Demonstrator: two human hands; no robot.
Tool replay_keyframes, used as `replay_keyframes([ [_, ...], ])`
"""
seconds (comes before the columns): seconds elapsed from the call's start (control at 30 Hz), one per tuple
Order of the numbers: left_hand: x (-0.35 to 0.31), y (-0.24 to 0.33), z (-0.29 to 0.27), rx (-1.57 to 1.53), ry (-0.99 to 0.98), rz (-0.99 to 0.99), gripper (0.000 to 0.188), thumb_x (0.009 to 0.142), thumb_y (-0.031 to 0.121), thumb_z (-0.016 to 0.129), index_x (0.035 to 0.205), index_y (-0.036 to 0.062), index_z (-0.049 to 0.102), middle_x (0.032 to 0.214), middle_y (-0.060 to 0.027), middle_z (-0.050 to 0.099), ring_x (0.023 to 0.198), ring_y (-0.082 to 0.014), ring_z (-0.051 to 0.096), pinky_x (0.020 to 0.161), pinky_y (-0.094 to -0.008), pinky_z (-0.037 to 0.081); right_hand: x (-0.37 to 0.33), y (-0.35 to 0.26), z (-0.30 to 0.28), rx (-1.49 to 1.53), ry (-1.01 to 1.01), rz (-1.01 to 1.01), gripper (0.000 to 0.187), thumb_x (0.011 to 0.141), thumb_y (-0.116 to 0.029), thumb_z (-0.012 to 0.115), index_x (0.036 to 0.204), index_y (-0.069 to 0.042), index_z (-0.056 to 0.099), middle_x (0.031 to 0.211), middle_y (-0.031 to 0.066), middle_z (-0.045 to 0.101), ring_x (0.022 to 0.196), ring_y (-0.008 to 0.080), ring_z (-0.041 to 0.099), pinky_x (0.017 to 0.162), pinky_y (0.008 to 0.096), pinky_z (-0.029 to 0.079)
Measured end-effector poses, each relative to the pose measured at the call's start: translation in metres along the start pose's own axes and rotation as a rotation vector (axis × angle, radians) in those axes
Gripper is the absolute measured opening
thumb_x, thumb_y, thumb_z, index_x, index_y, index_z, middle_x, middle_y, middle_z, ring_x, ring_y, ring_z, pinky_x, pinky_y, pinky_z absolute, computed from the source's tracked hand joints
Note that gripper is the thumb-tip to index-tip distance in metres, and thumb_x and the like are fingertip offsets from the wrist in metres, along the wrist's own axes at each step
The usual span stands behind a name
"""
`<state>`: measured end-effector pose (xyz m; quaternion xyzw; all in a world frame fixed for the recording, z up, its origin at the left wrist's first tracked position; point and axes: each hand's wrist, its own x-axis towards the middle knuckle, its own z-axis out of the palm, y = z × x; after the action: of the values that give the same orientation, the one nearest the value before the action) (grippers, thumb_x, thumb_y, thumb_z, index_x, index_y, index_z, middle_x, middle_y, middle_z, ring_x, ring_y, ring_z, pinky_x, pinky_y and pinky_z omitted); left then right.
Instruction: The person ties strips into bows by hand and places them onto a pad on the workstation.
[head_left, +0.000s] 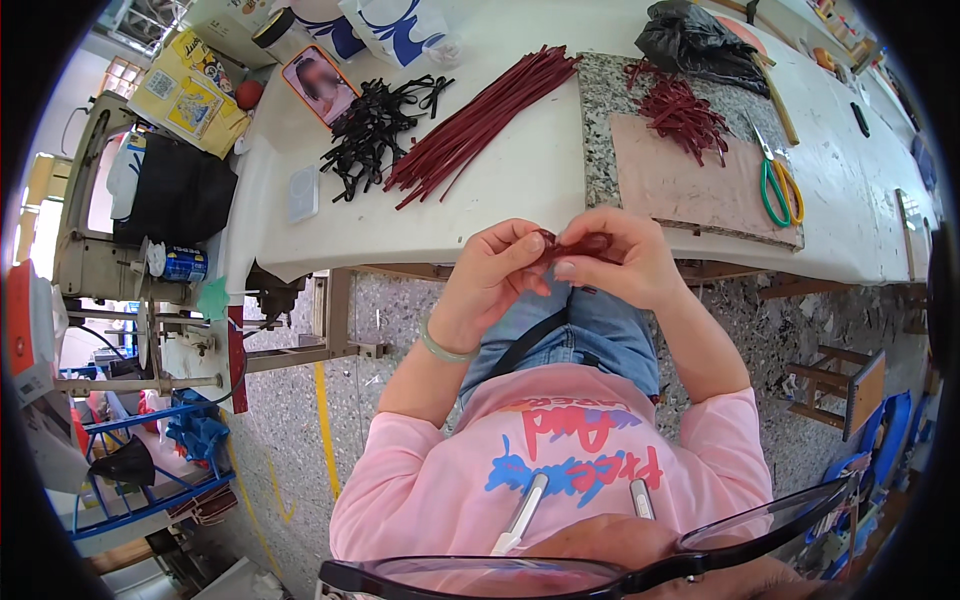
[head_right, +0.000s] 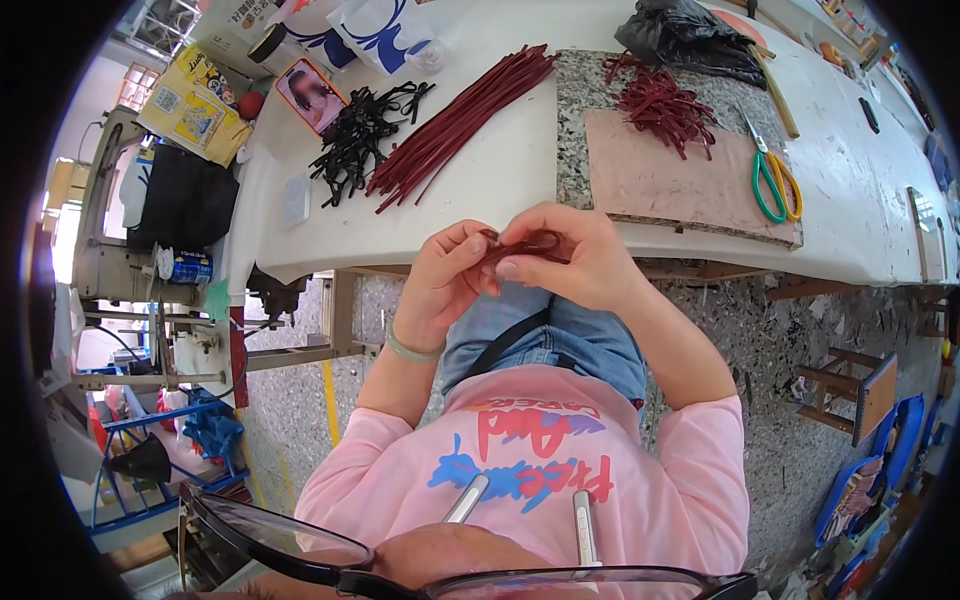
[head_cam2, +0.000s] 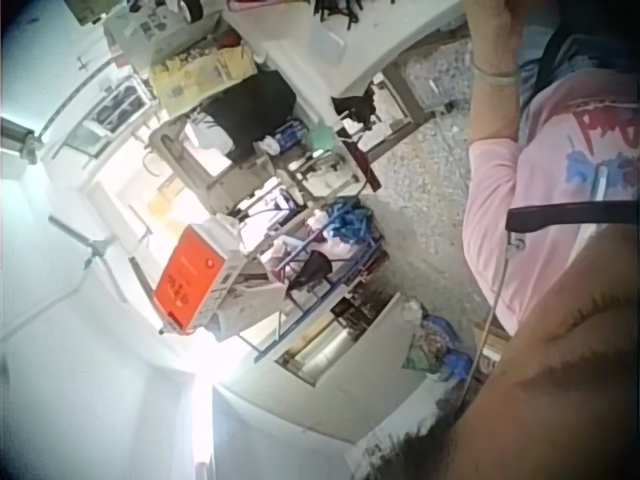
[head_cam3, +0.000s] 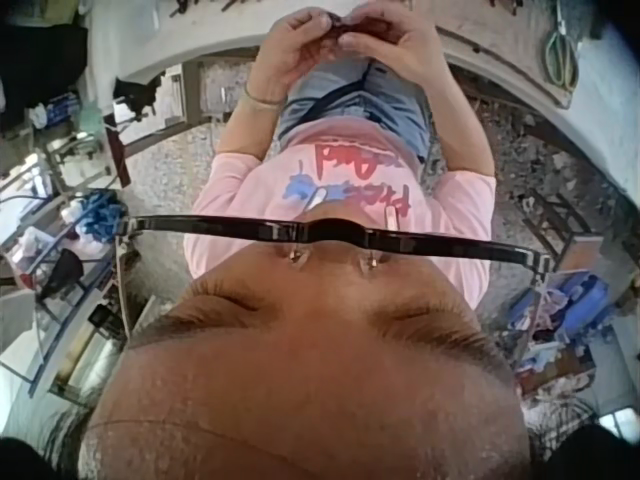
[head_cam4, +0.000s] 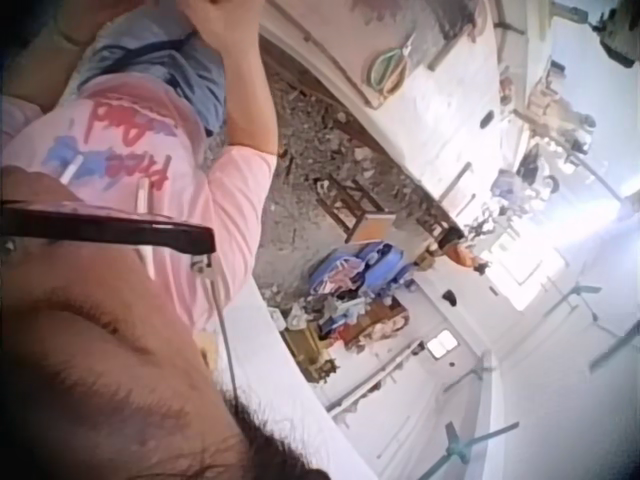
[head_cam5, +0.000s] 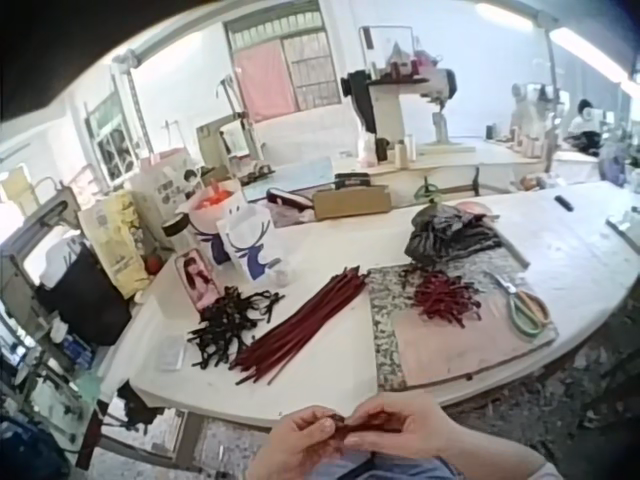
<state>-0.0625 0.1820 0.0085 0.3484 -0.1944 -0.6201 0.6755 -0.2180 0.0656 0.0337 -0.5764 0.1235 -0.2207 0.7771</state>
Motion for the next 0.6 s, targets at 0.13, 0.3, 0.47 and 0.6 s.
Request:
replay_keyframes([
  [0.13,0.000,-0.006,-0.005,-0.191,-0.204,-0.046,0.026,0.087,0.020,0.060,0.100,-0.0019,0.055,0.090,-0.0096,0.060,0.072,-0.0163,0.063,0.061,-0.0267,0.055,0.000,-0.003,0.003,-0.089,-0.075,0.000,0.018,0.074,0.004,0.066,0.091,0.003,0.058,0.084,0.0062,0.063,0.077,0.0107,0.061,0.069,0.0233,0.050],
  [0.3,0.002,-0.007,-0.007,-0.178,-0.296,-0.051,0.028,0.087,0.023,0.059,0.098,-0.0023,0.053,0.096,-0.0112,0.058,0.074,-0.0196,0.063,0.065,-0.0283,0.054,-0.001,-0.010,0.004,-0.149,-0.131,-0.022,0.015,0.074,0.005,0.064,0.087,0.003,0.058,0.082,0.0064,0.062,0.076,0.0109,0.061,0.069,0.0234,0.051],
  [0.47,0.002,-0.008,-0.006,-0.185,-0.330,-0.029,0.028,0.087,0.024,0.058,0.097,-0.0021,0.053,0.096,-0.0106,0.057,0.075,-0.0197,0.062,0.067,-0.0288,0.054,-0.001,-0.014,0.004,-0.117,-0.170,0.034,0.014,0.074,0.005,0.063,0.087,0.003,0.058,0.082,0.0069,0.062,0.076,0.0113,0.062,0.070,0.0242,0.051],
  [0.6,0.004,-0.004,-0.011,-0.190,-0.332,-0.011,0.027,0.088,0.020,0.058,0.102,-0.0022,0.054,0.095,-0.0104,0.058,0.077,-0.0186,0.061,0.067,-0.0287,0.054,-0.001,-0.013,0.000,-0.121,-0.180,0.024,0.017,0.077,0.003,0.063,0.094,0.003,0.058,0.086,0.0074,0.063,0.079,0.0114,0.061,0.068,0.0242,0.051],
])
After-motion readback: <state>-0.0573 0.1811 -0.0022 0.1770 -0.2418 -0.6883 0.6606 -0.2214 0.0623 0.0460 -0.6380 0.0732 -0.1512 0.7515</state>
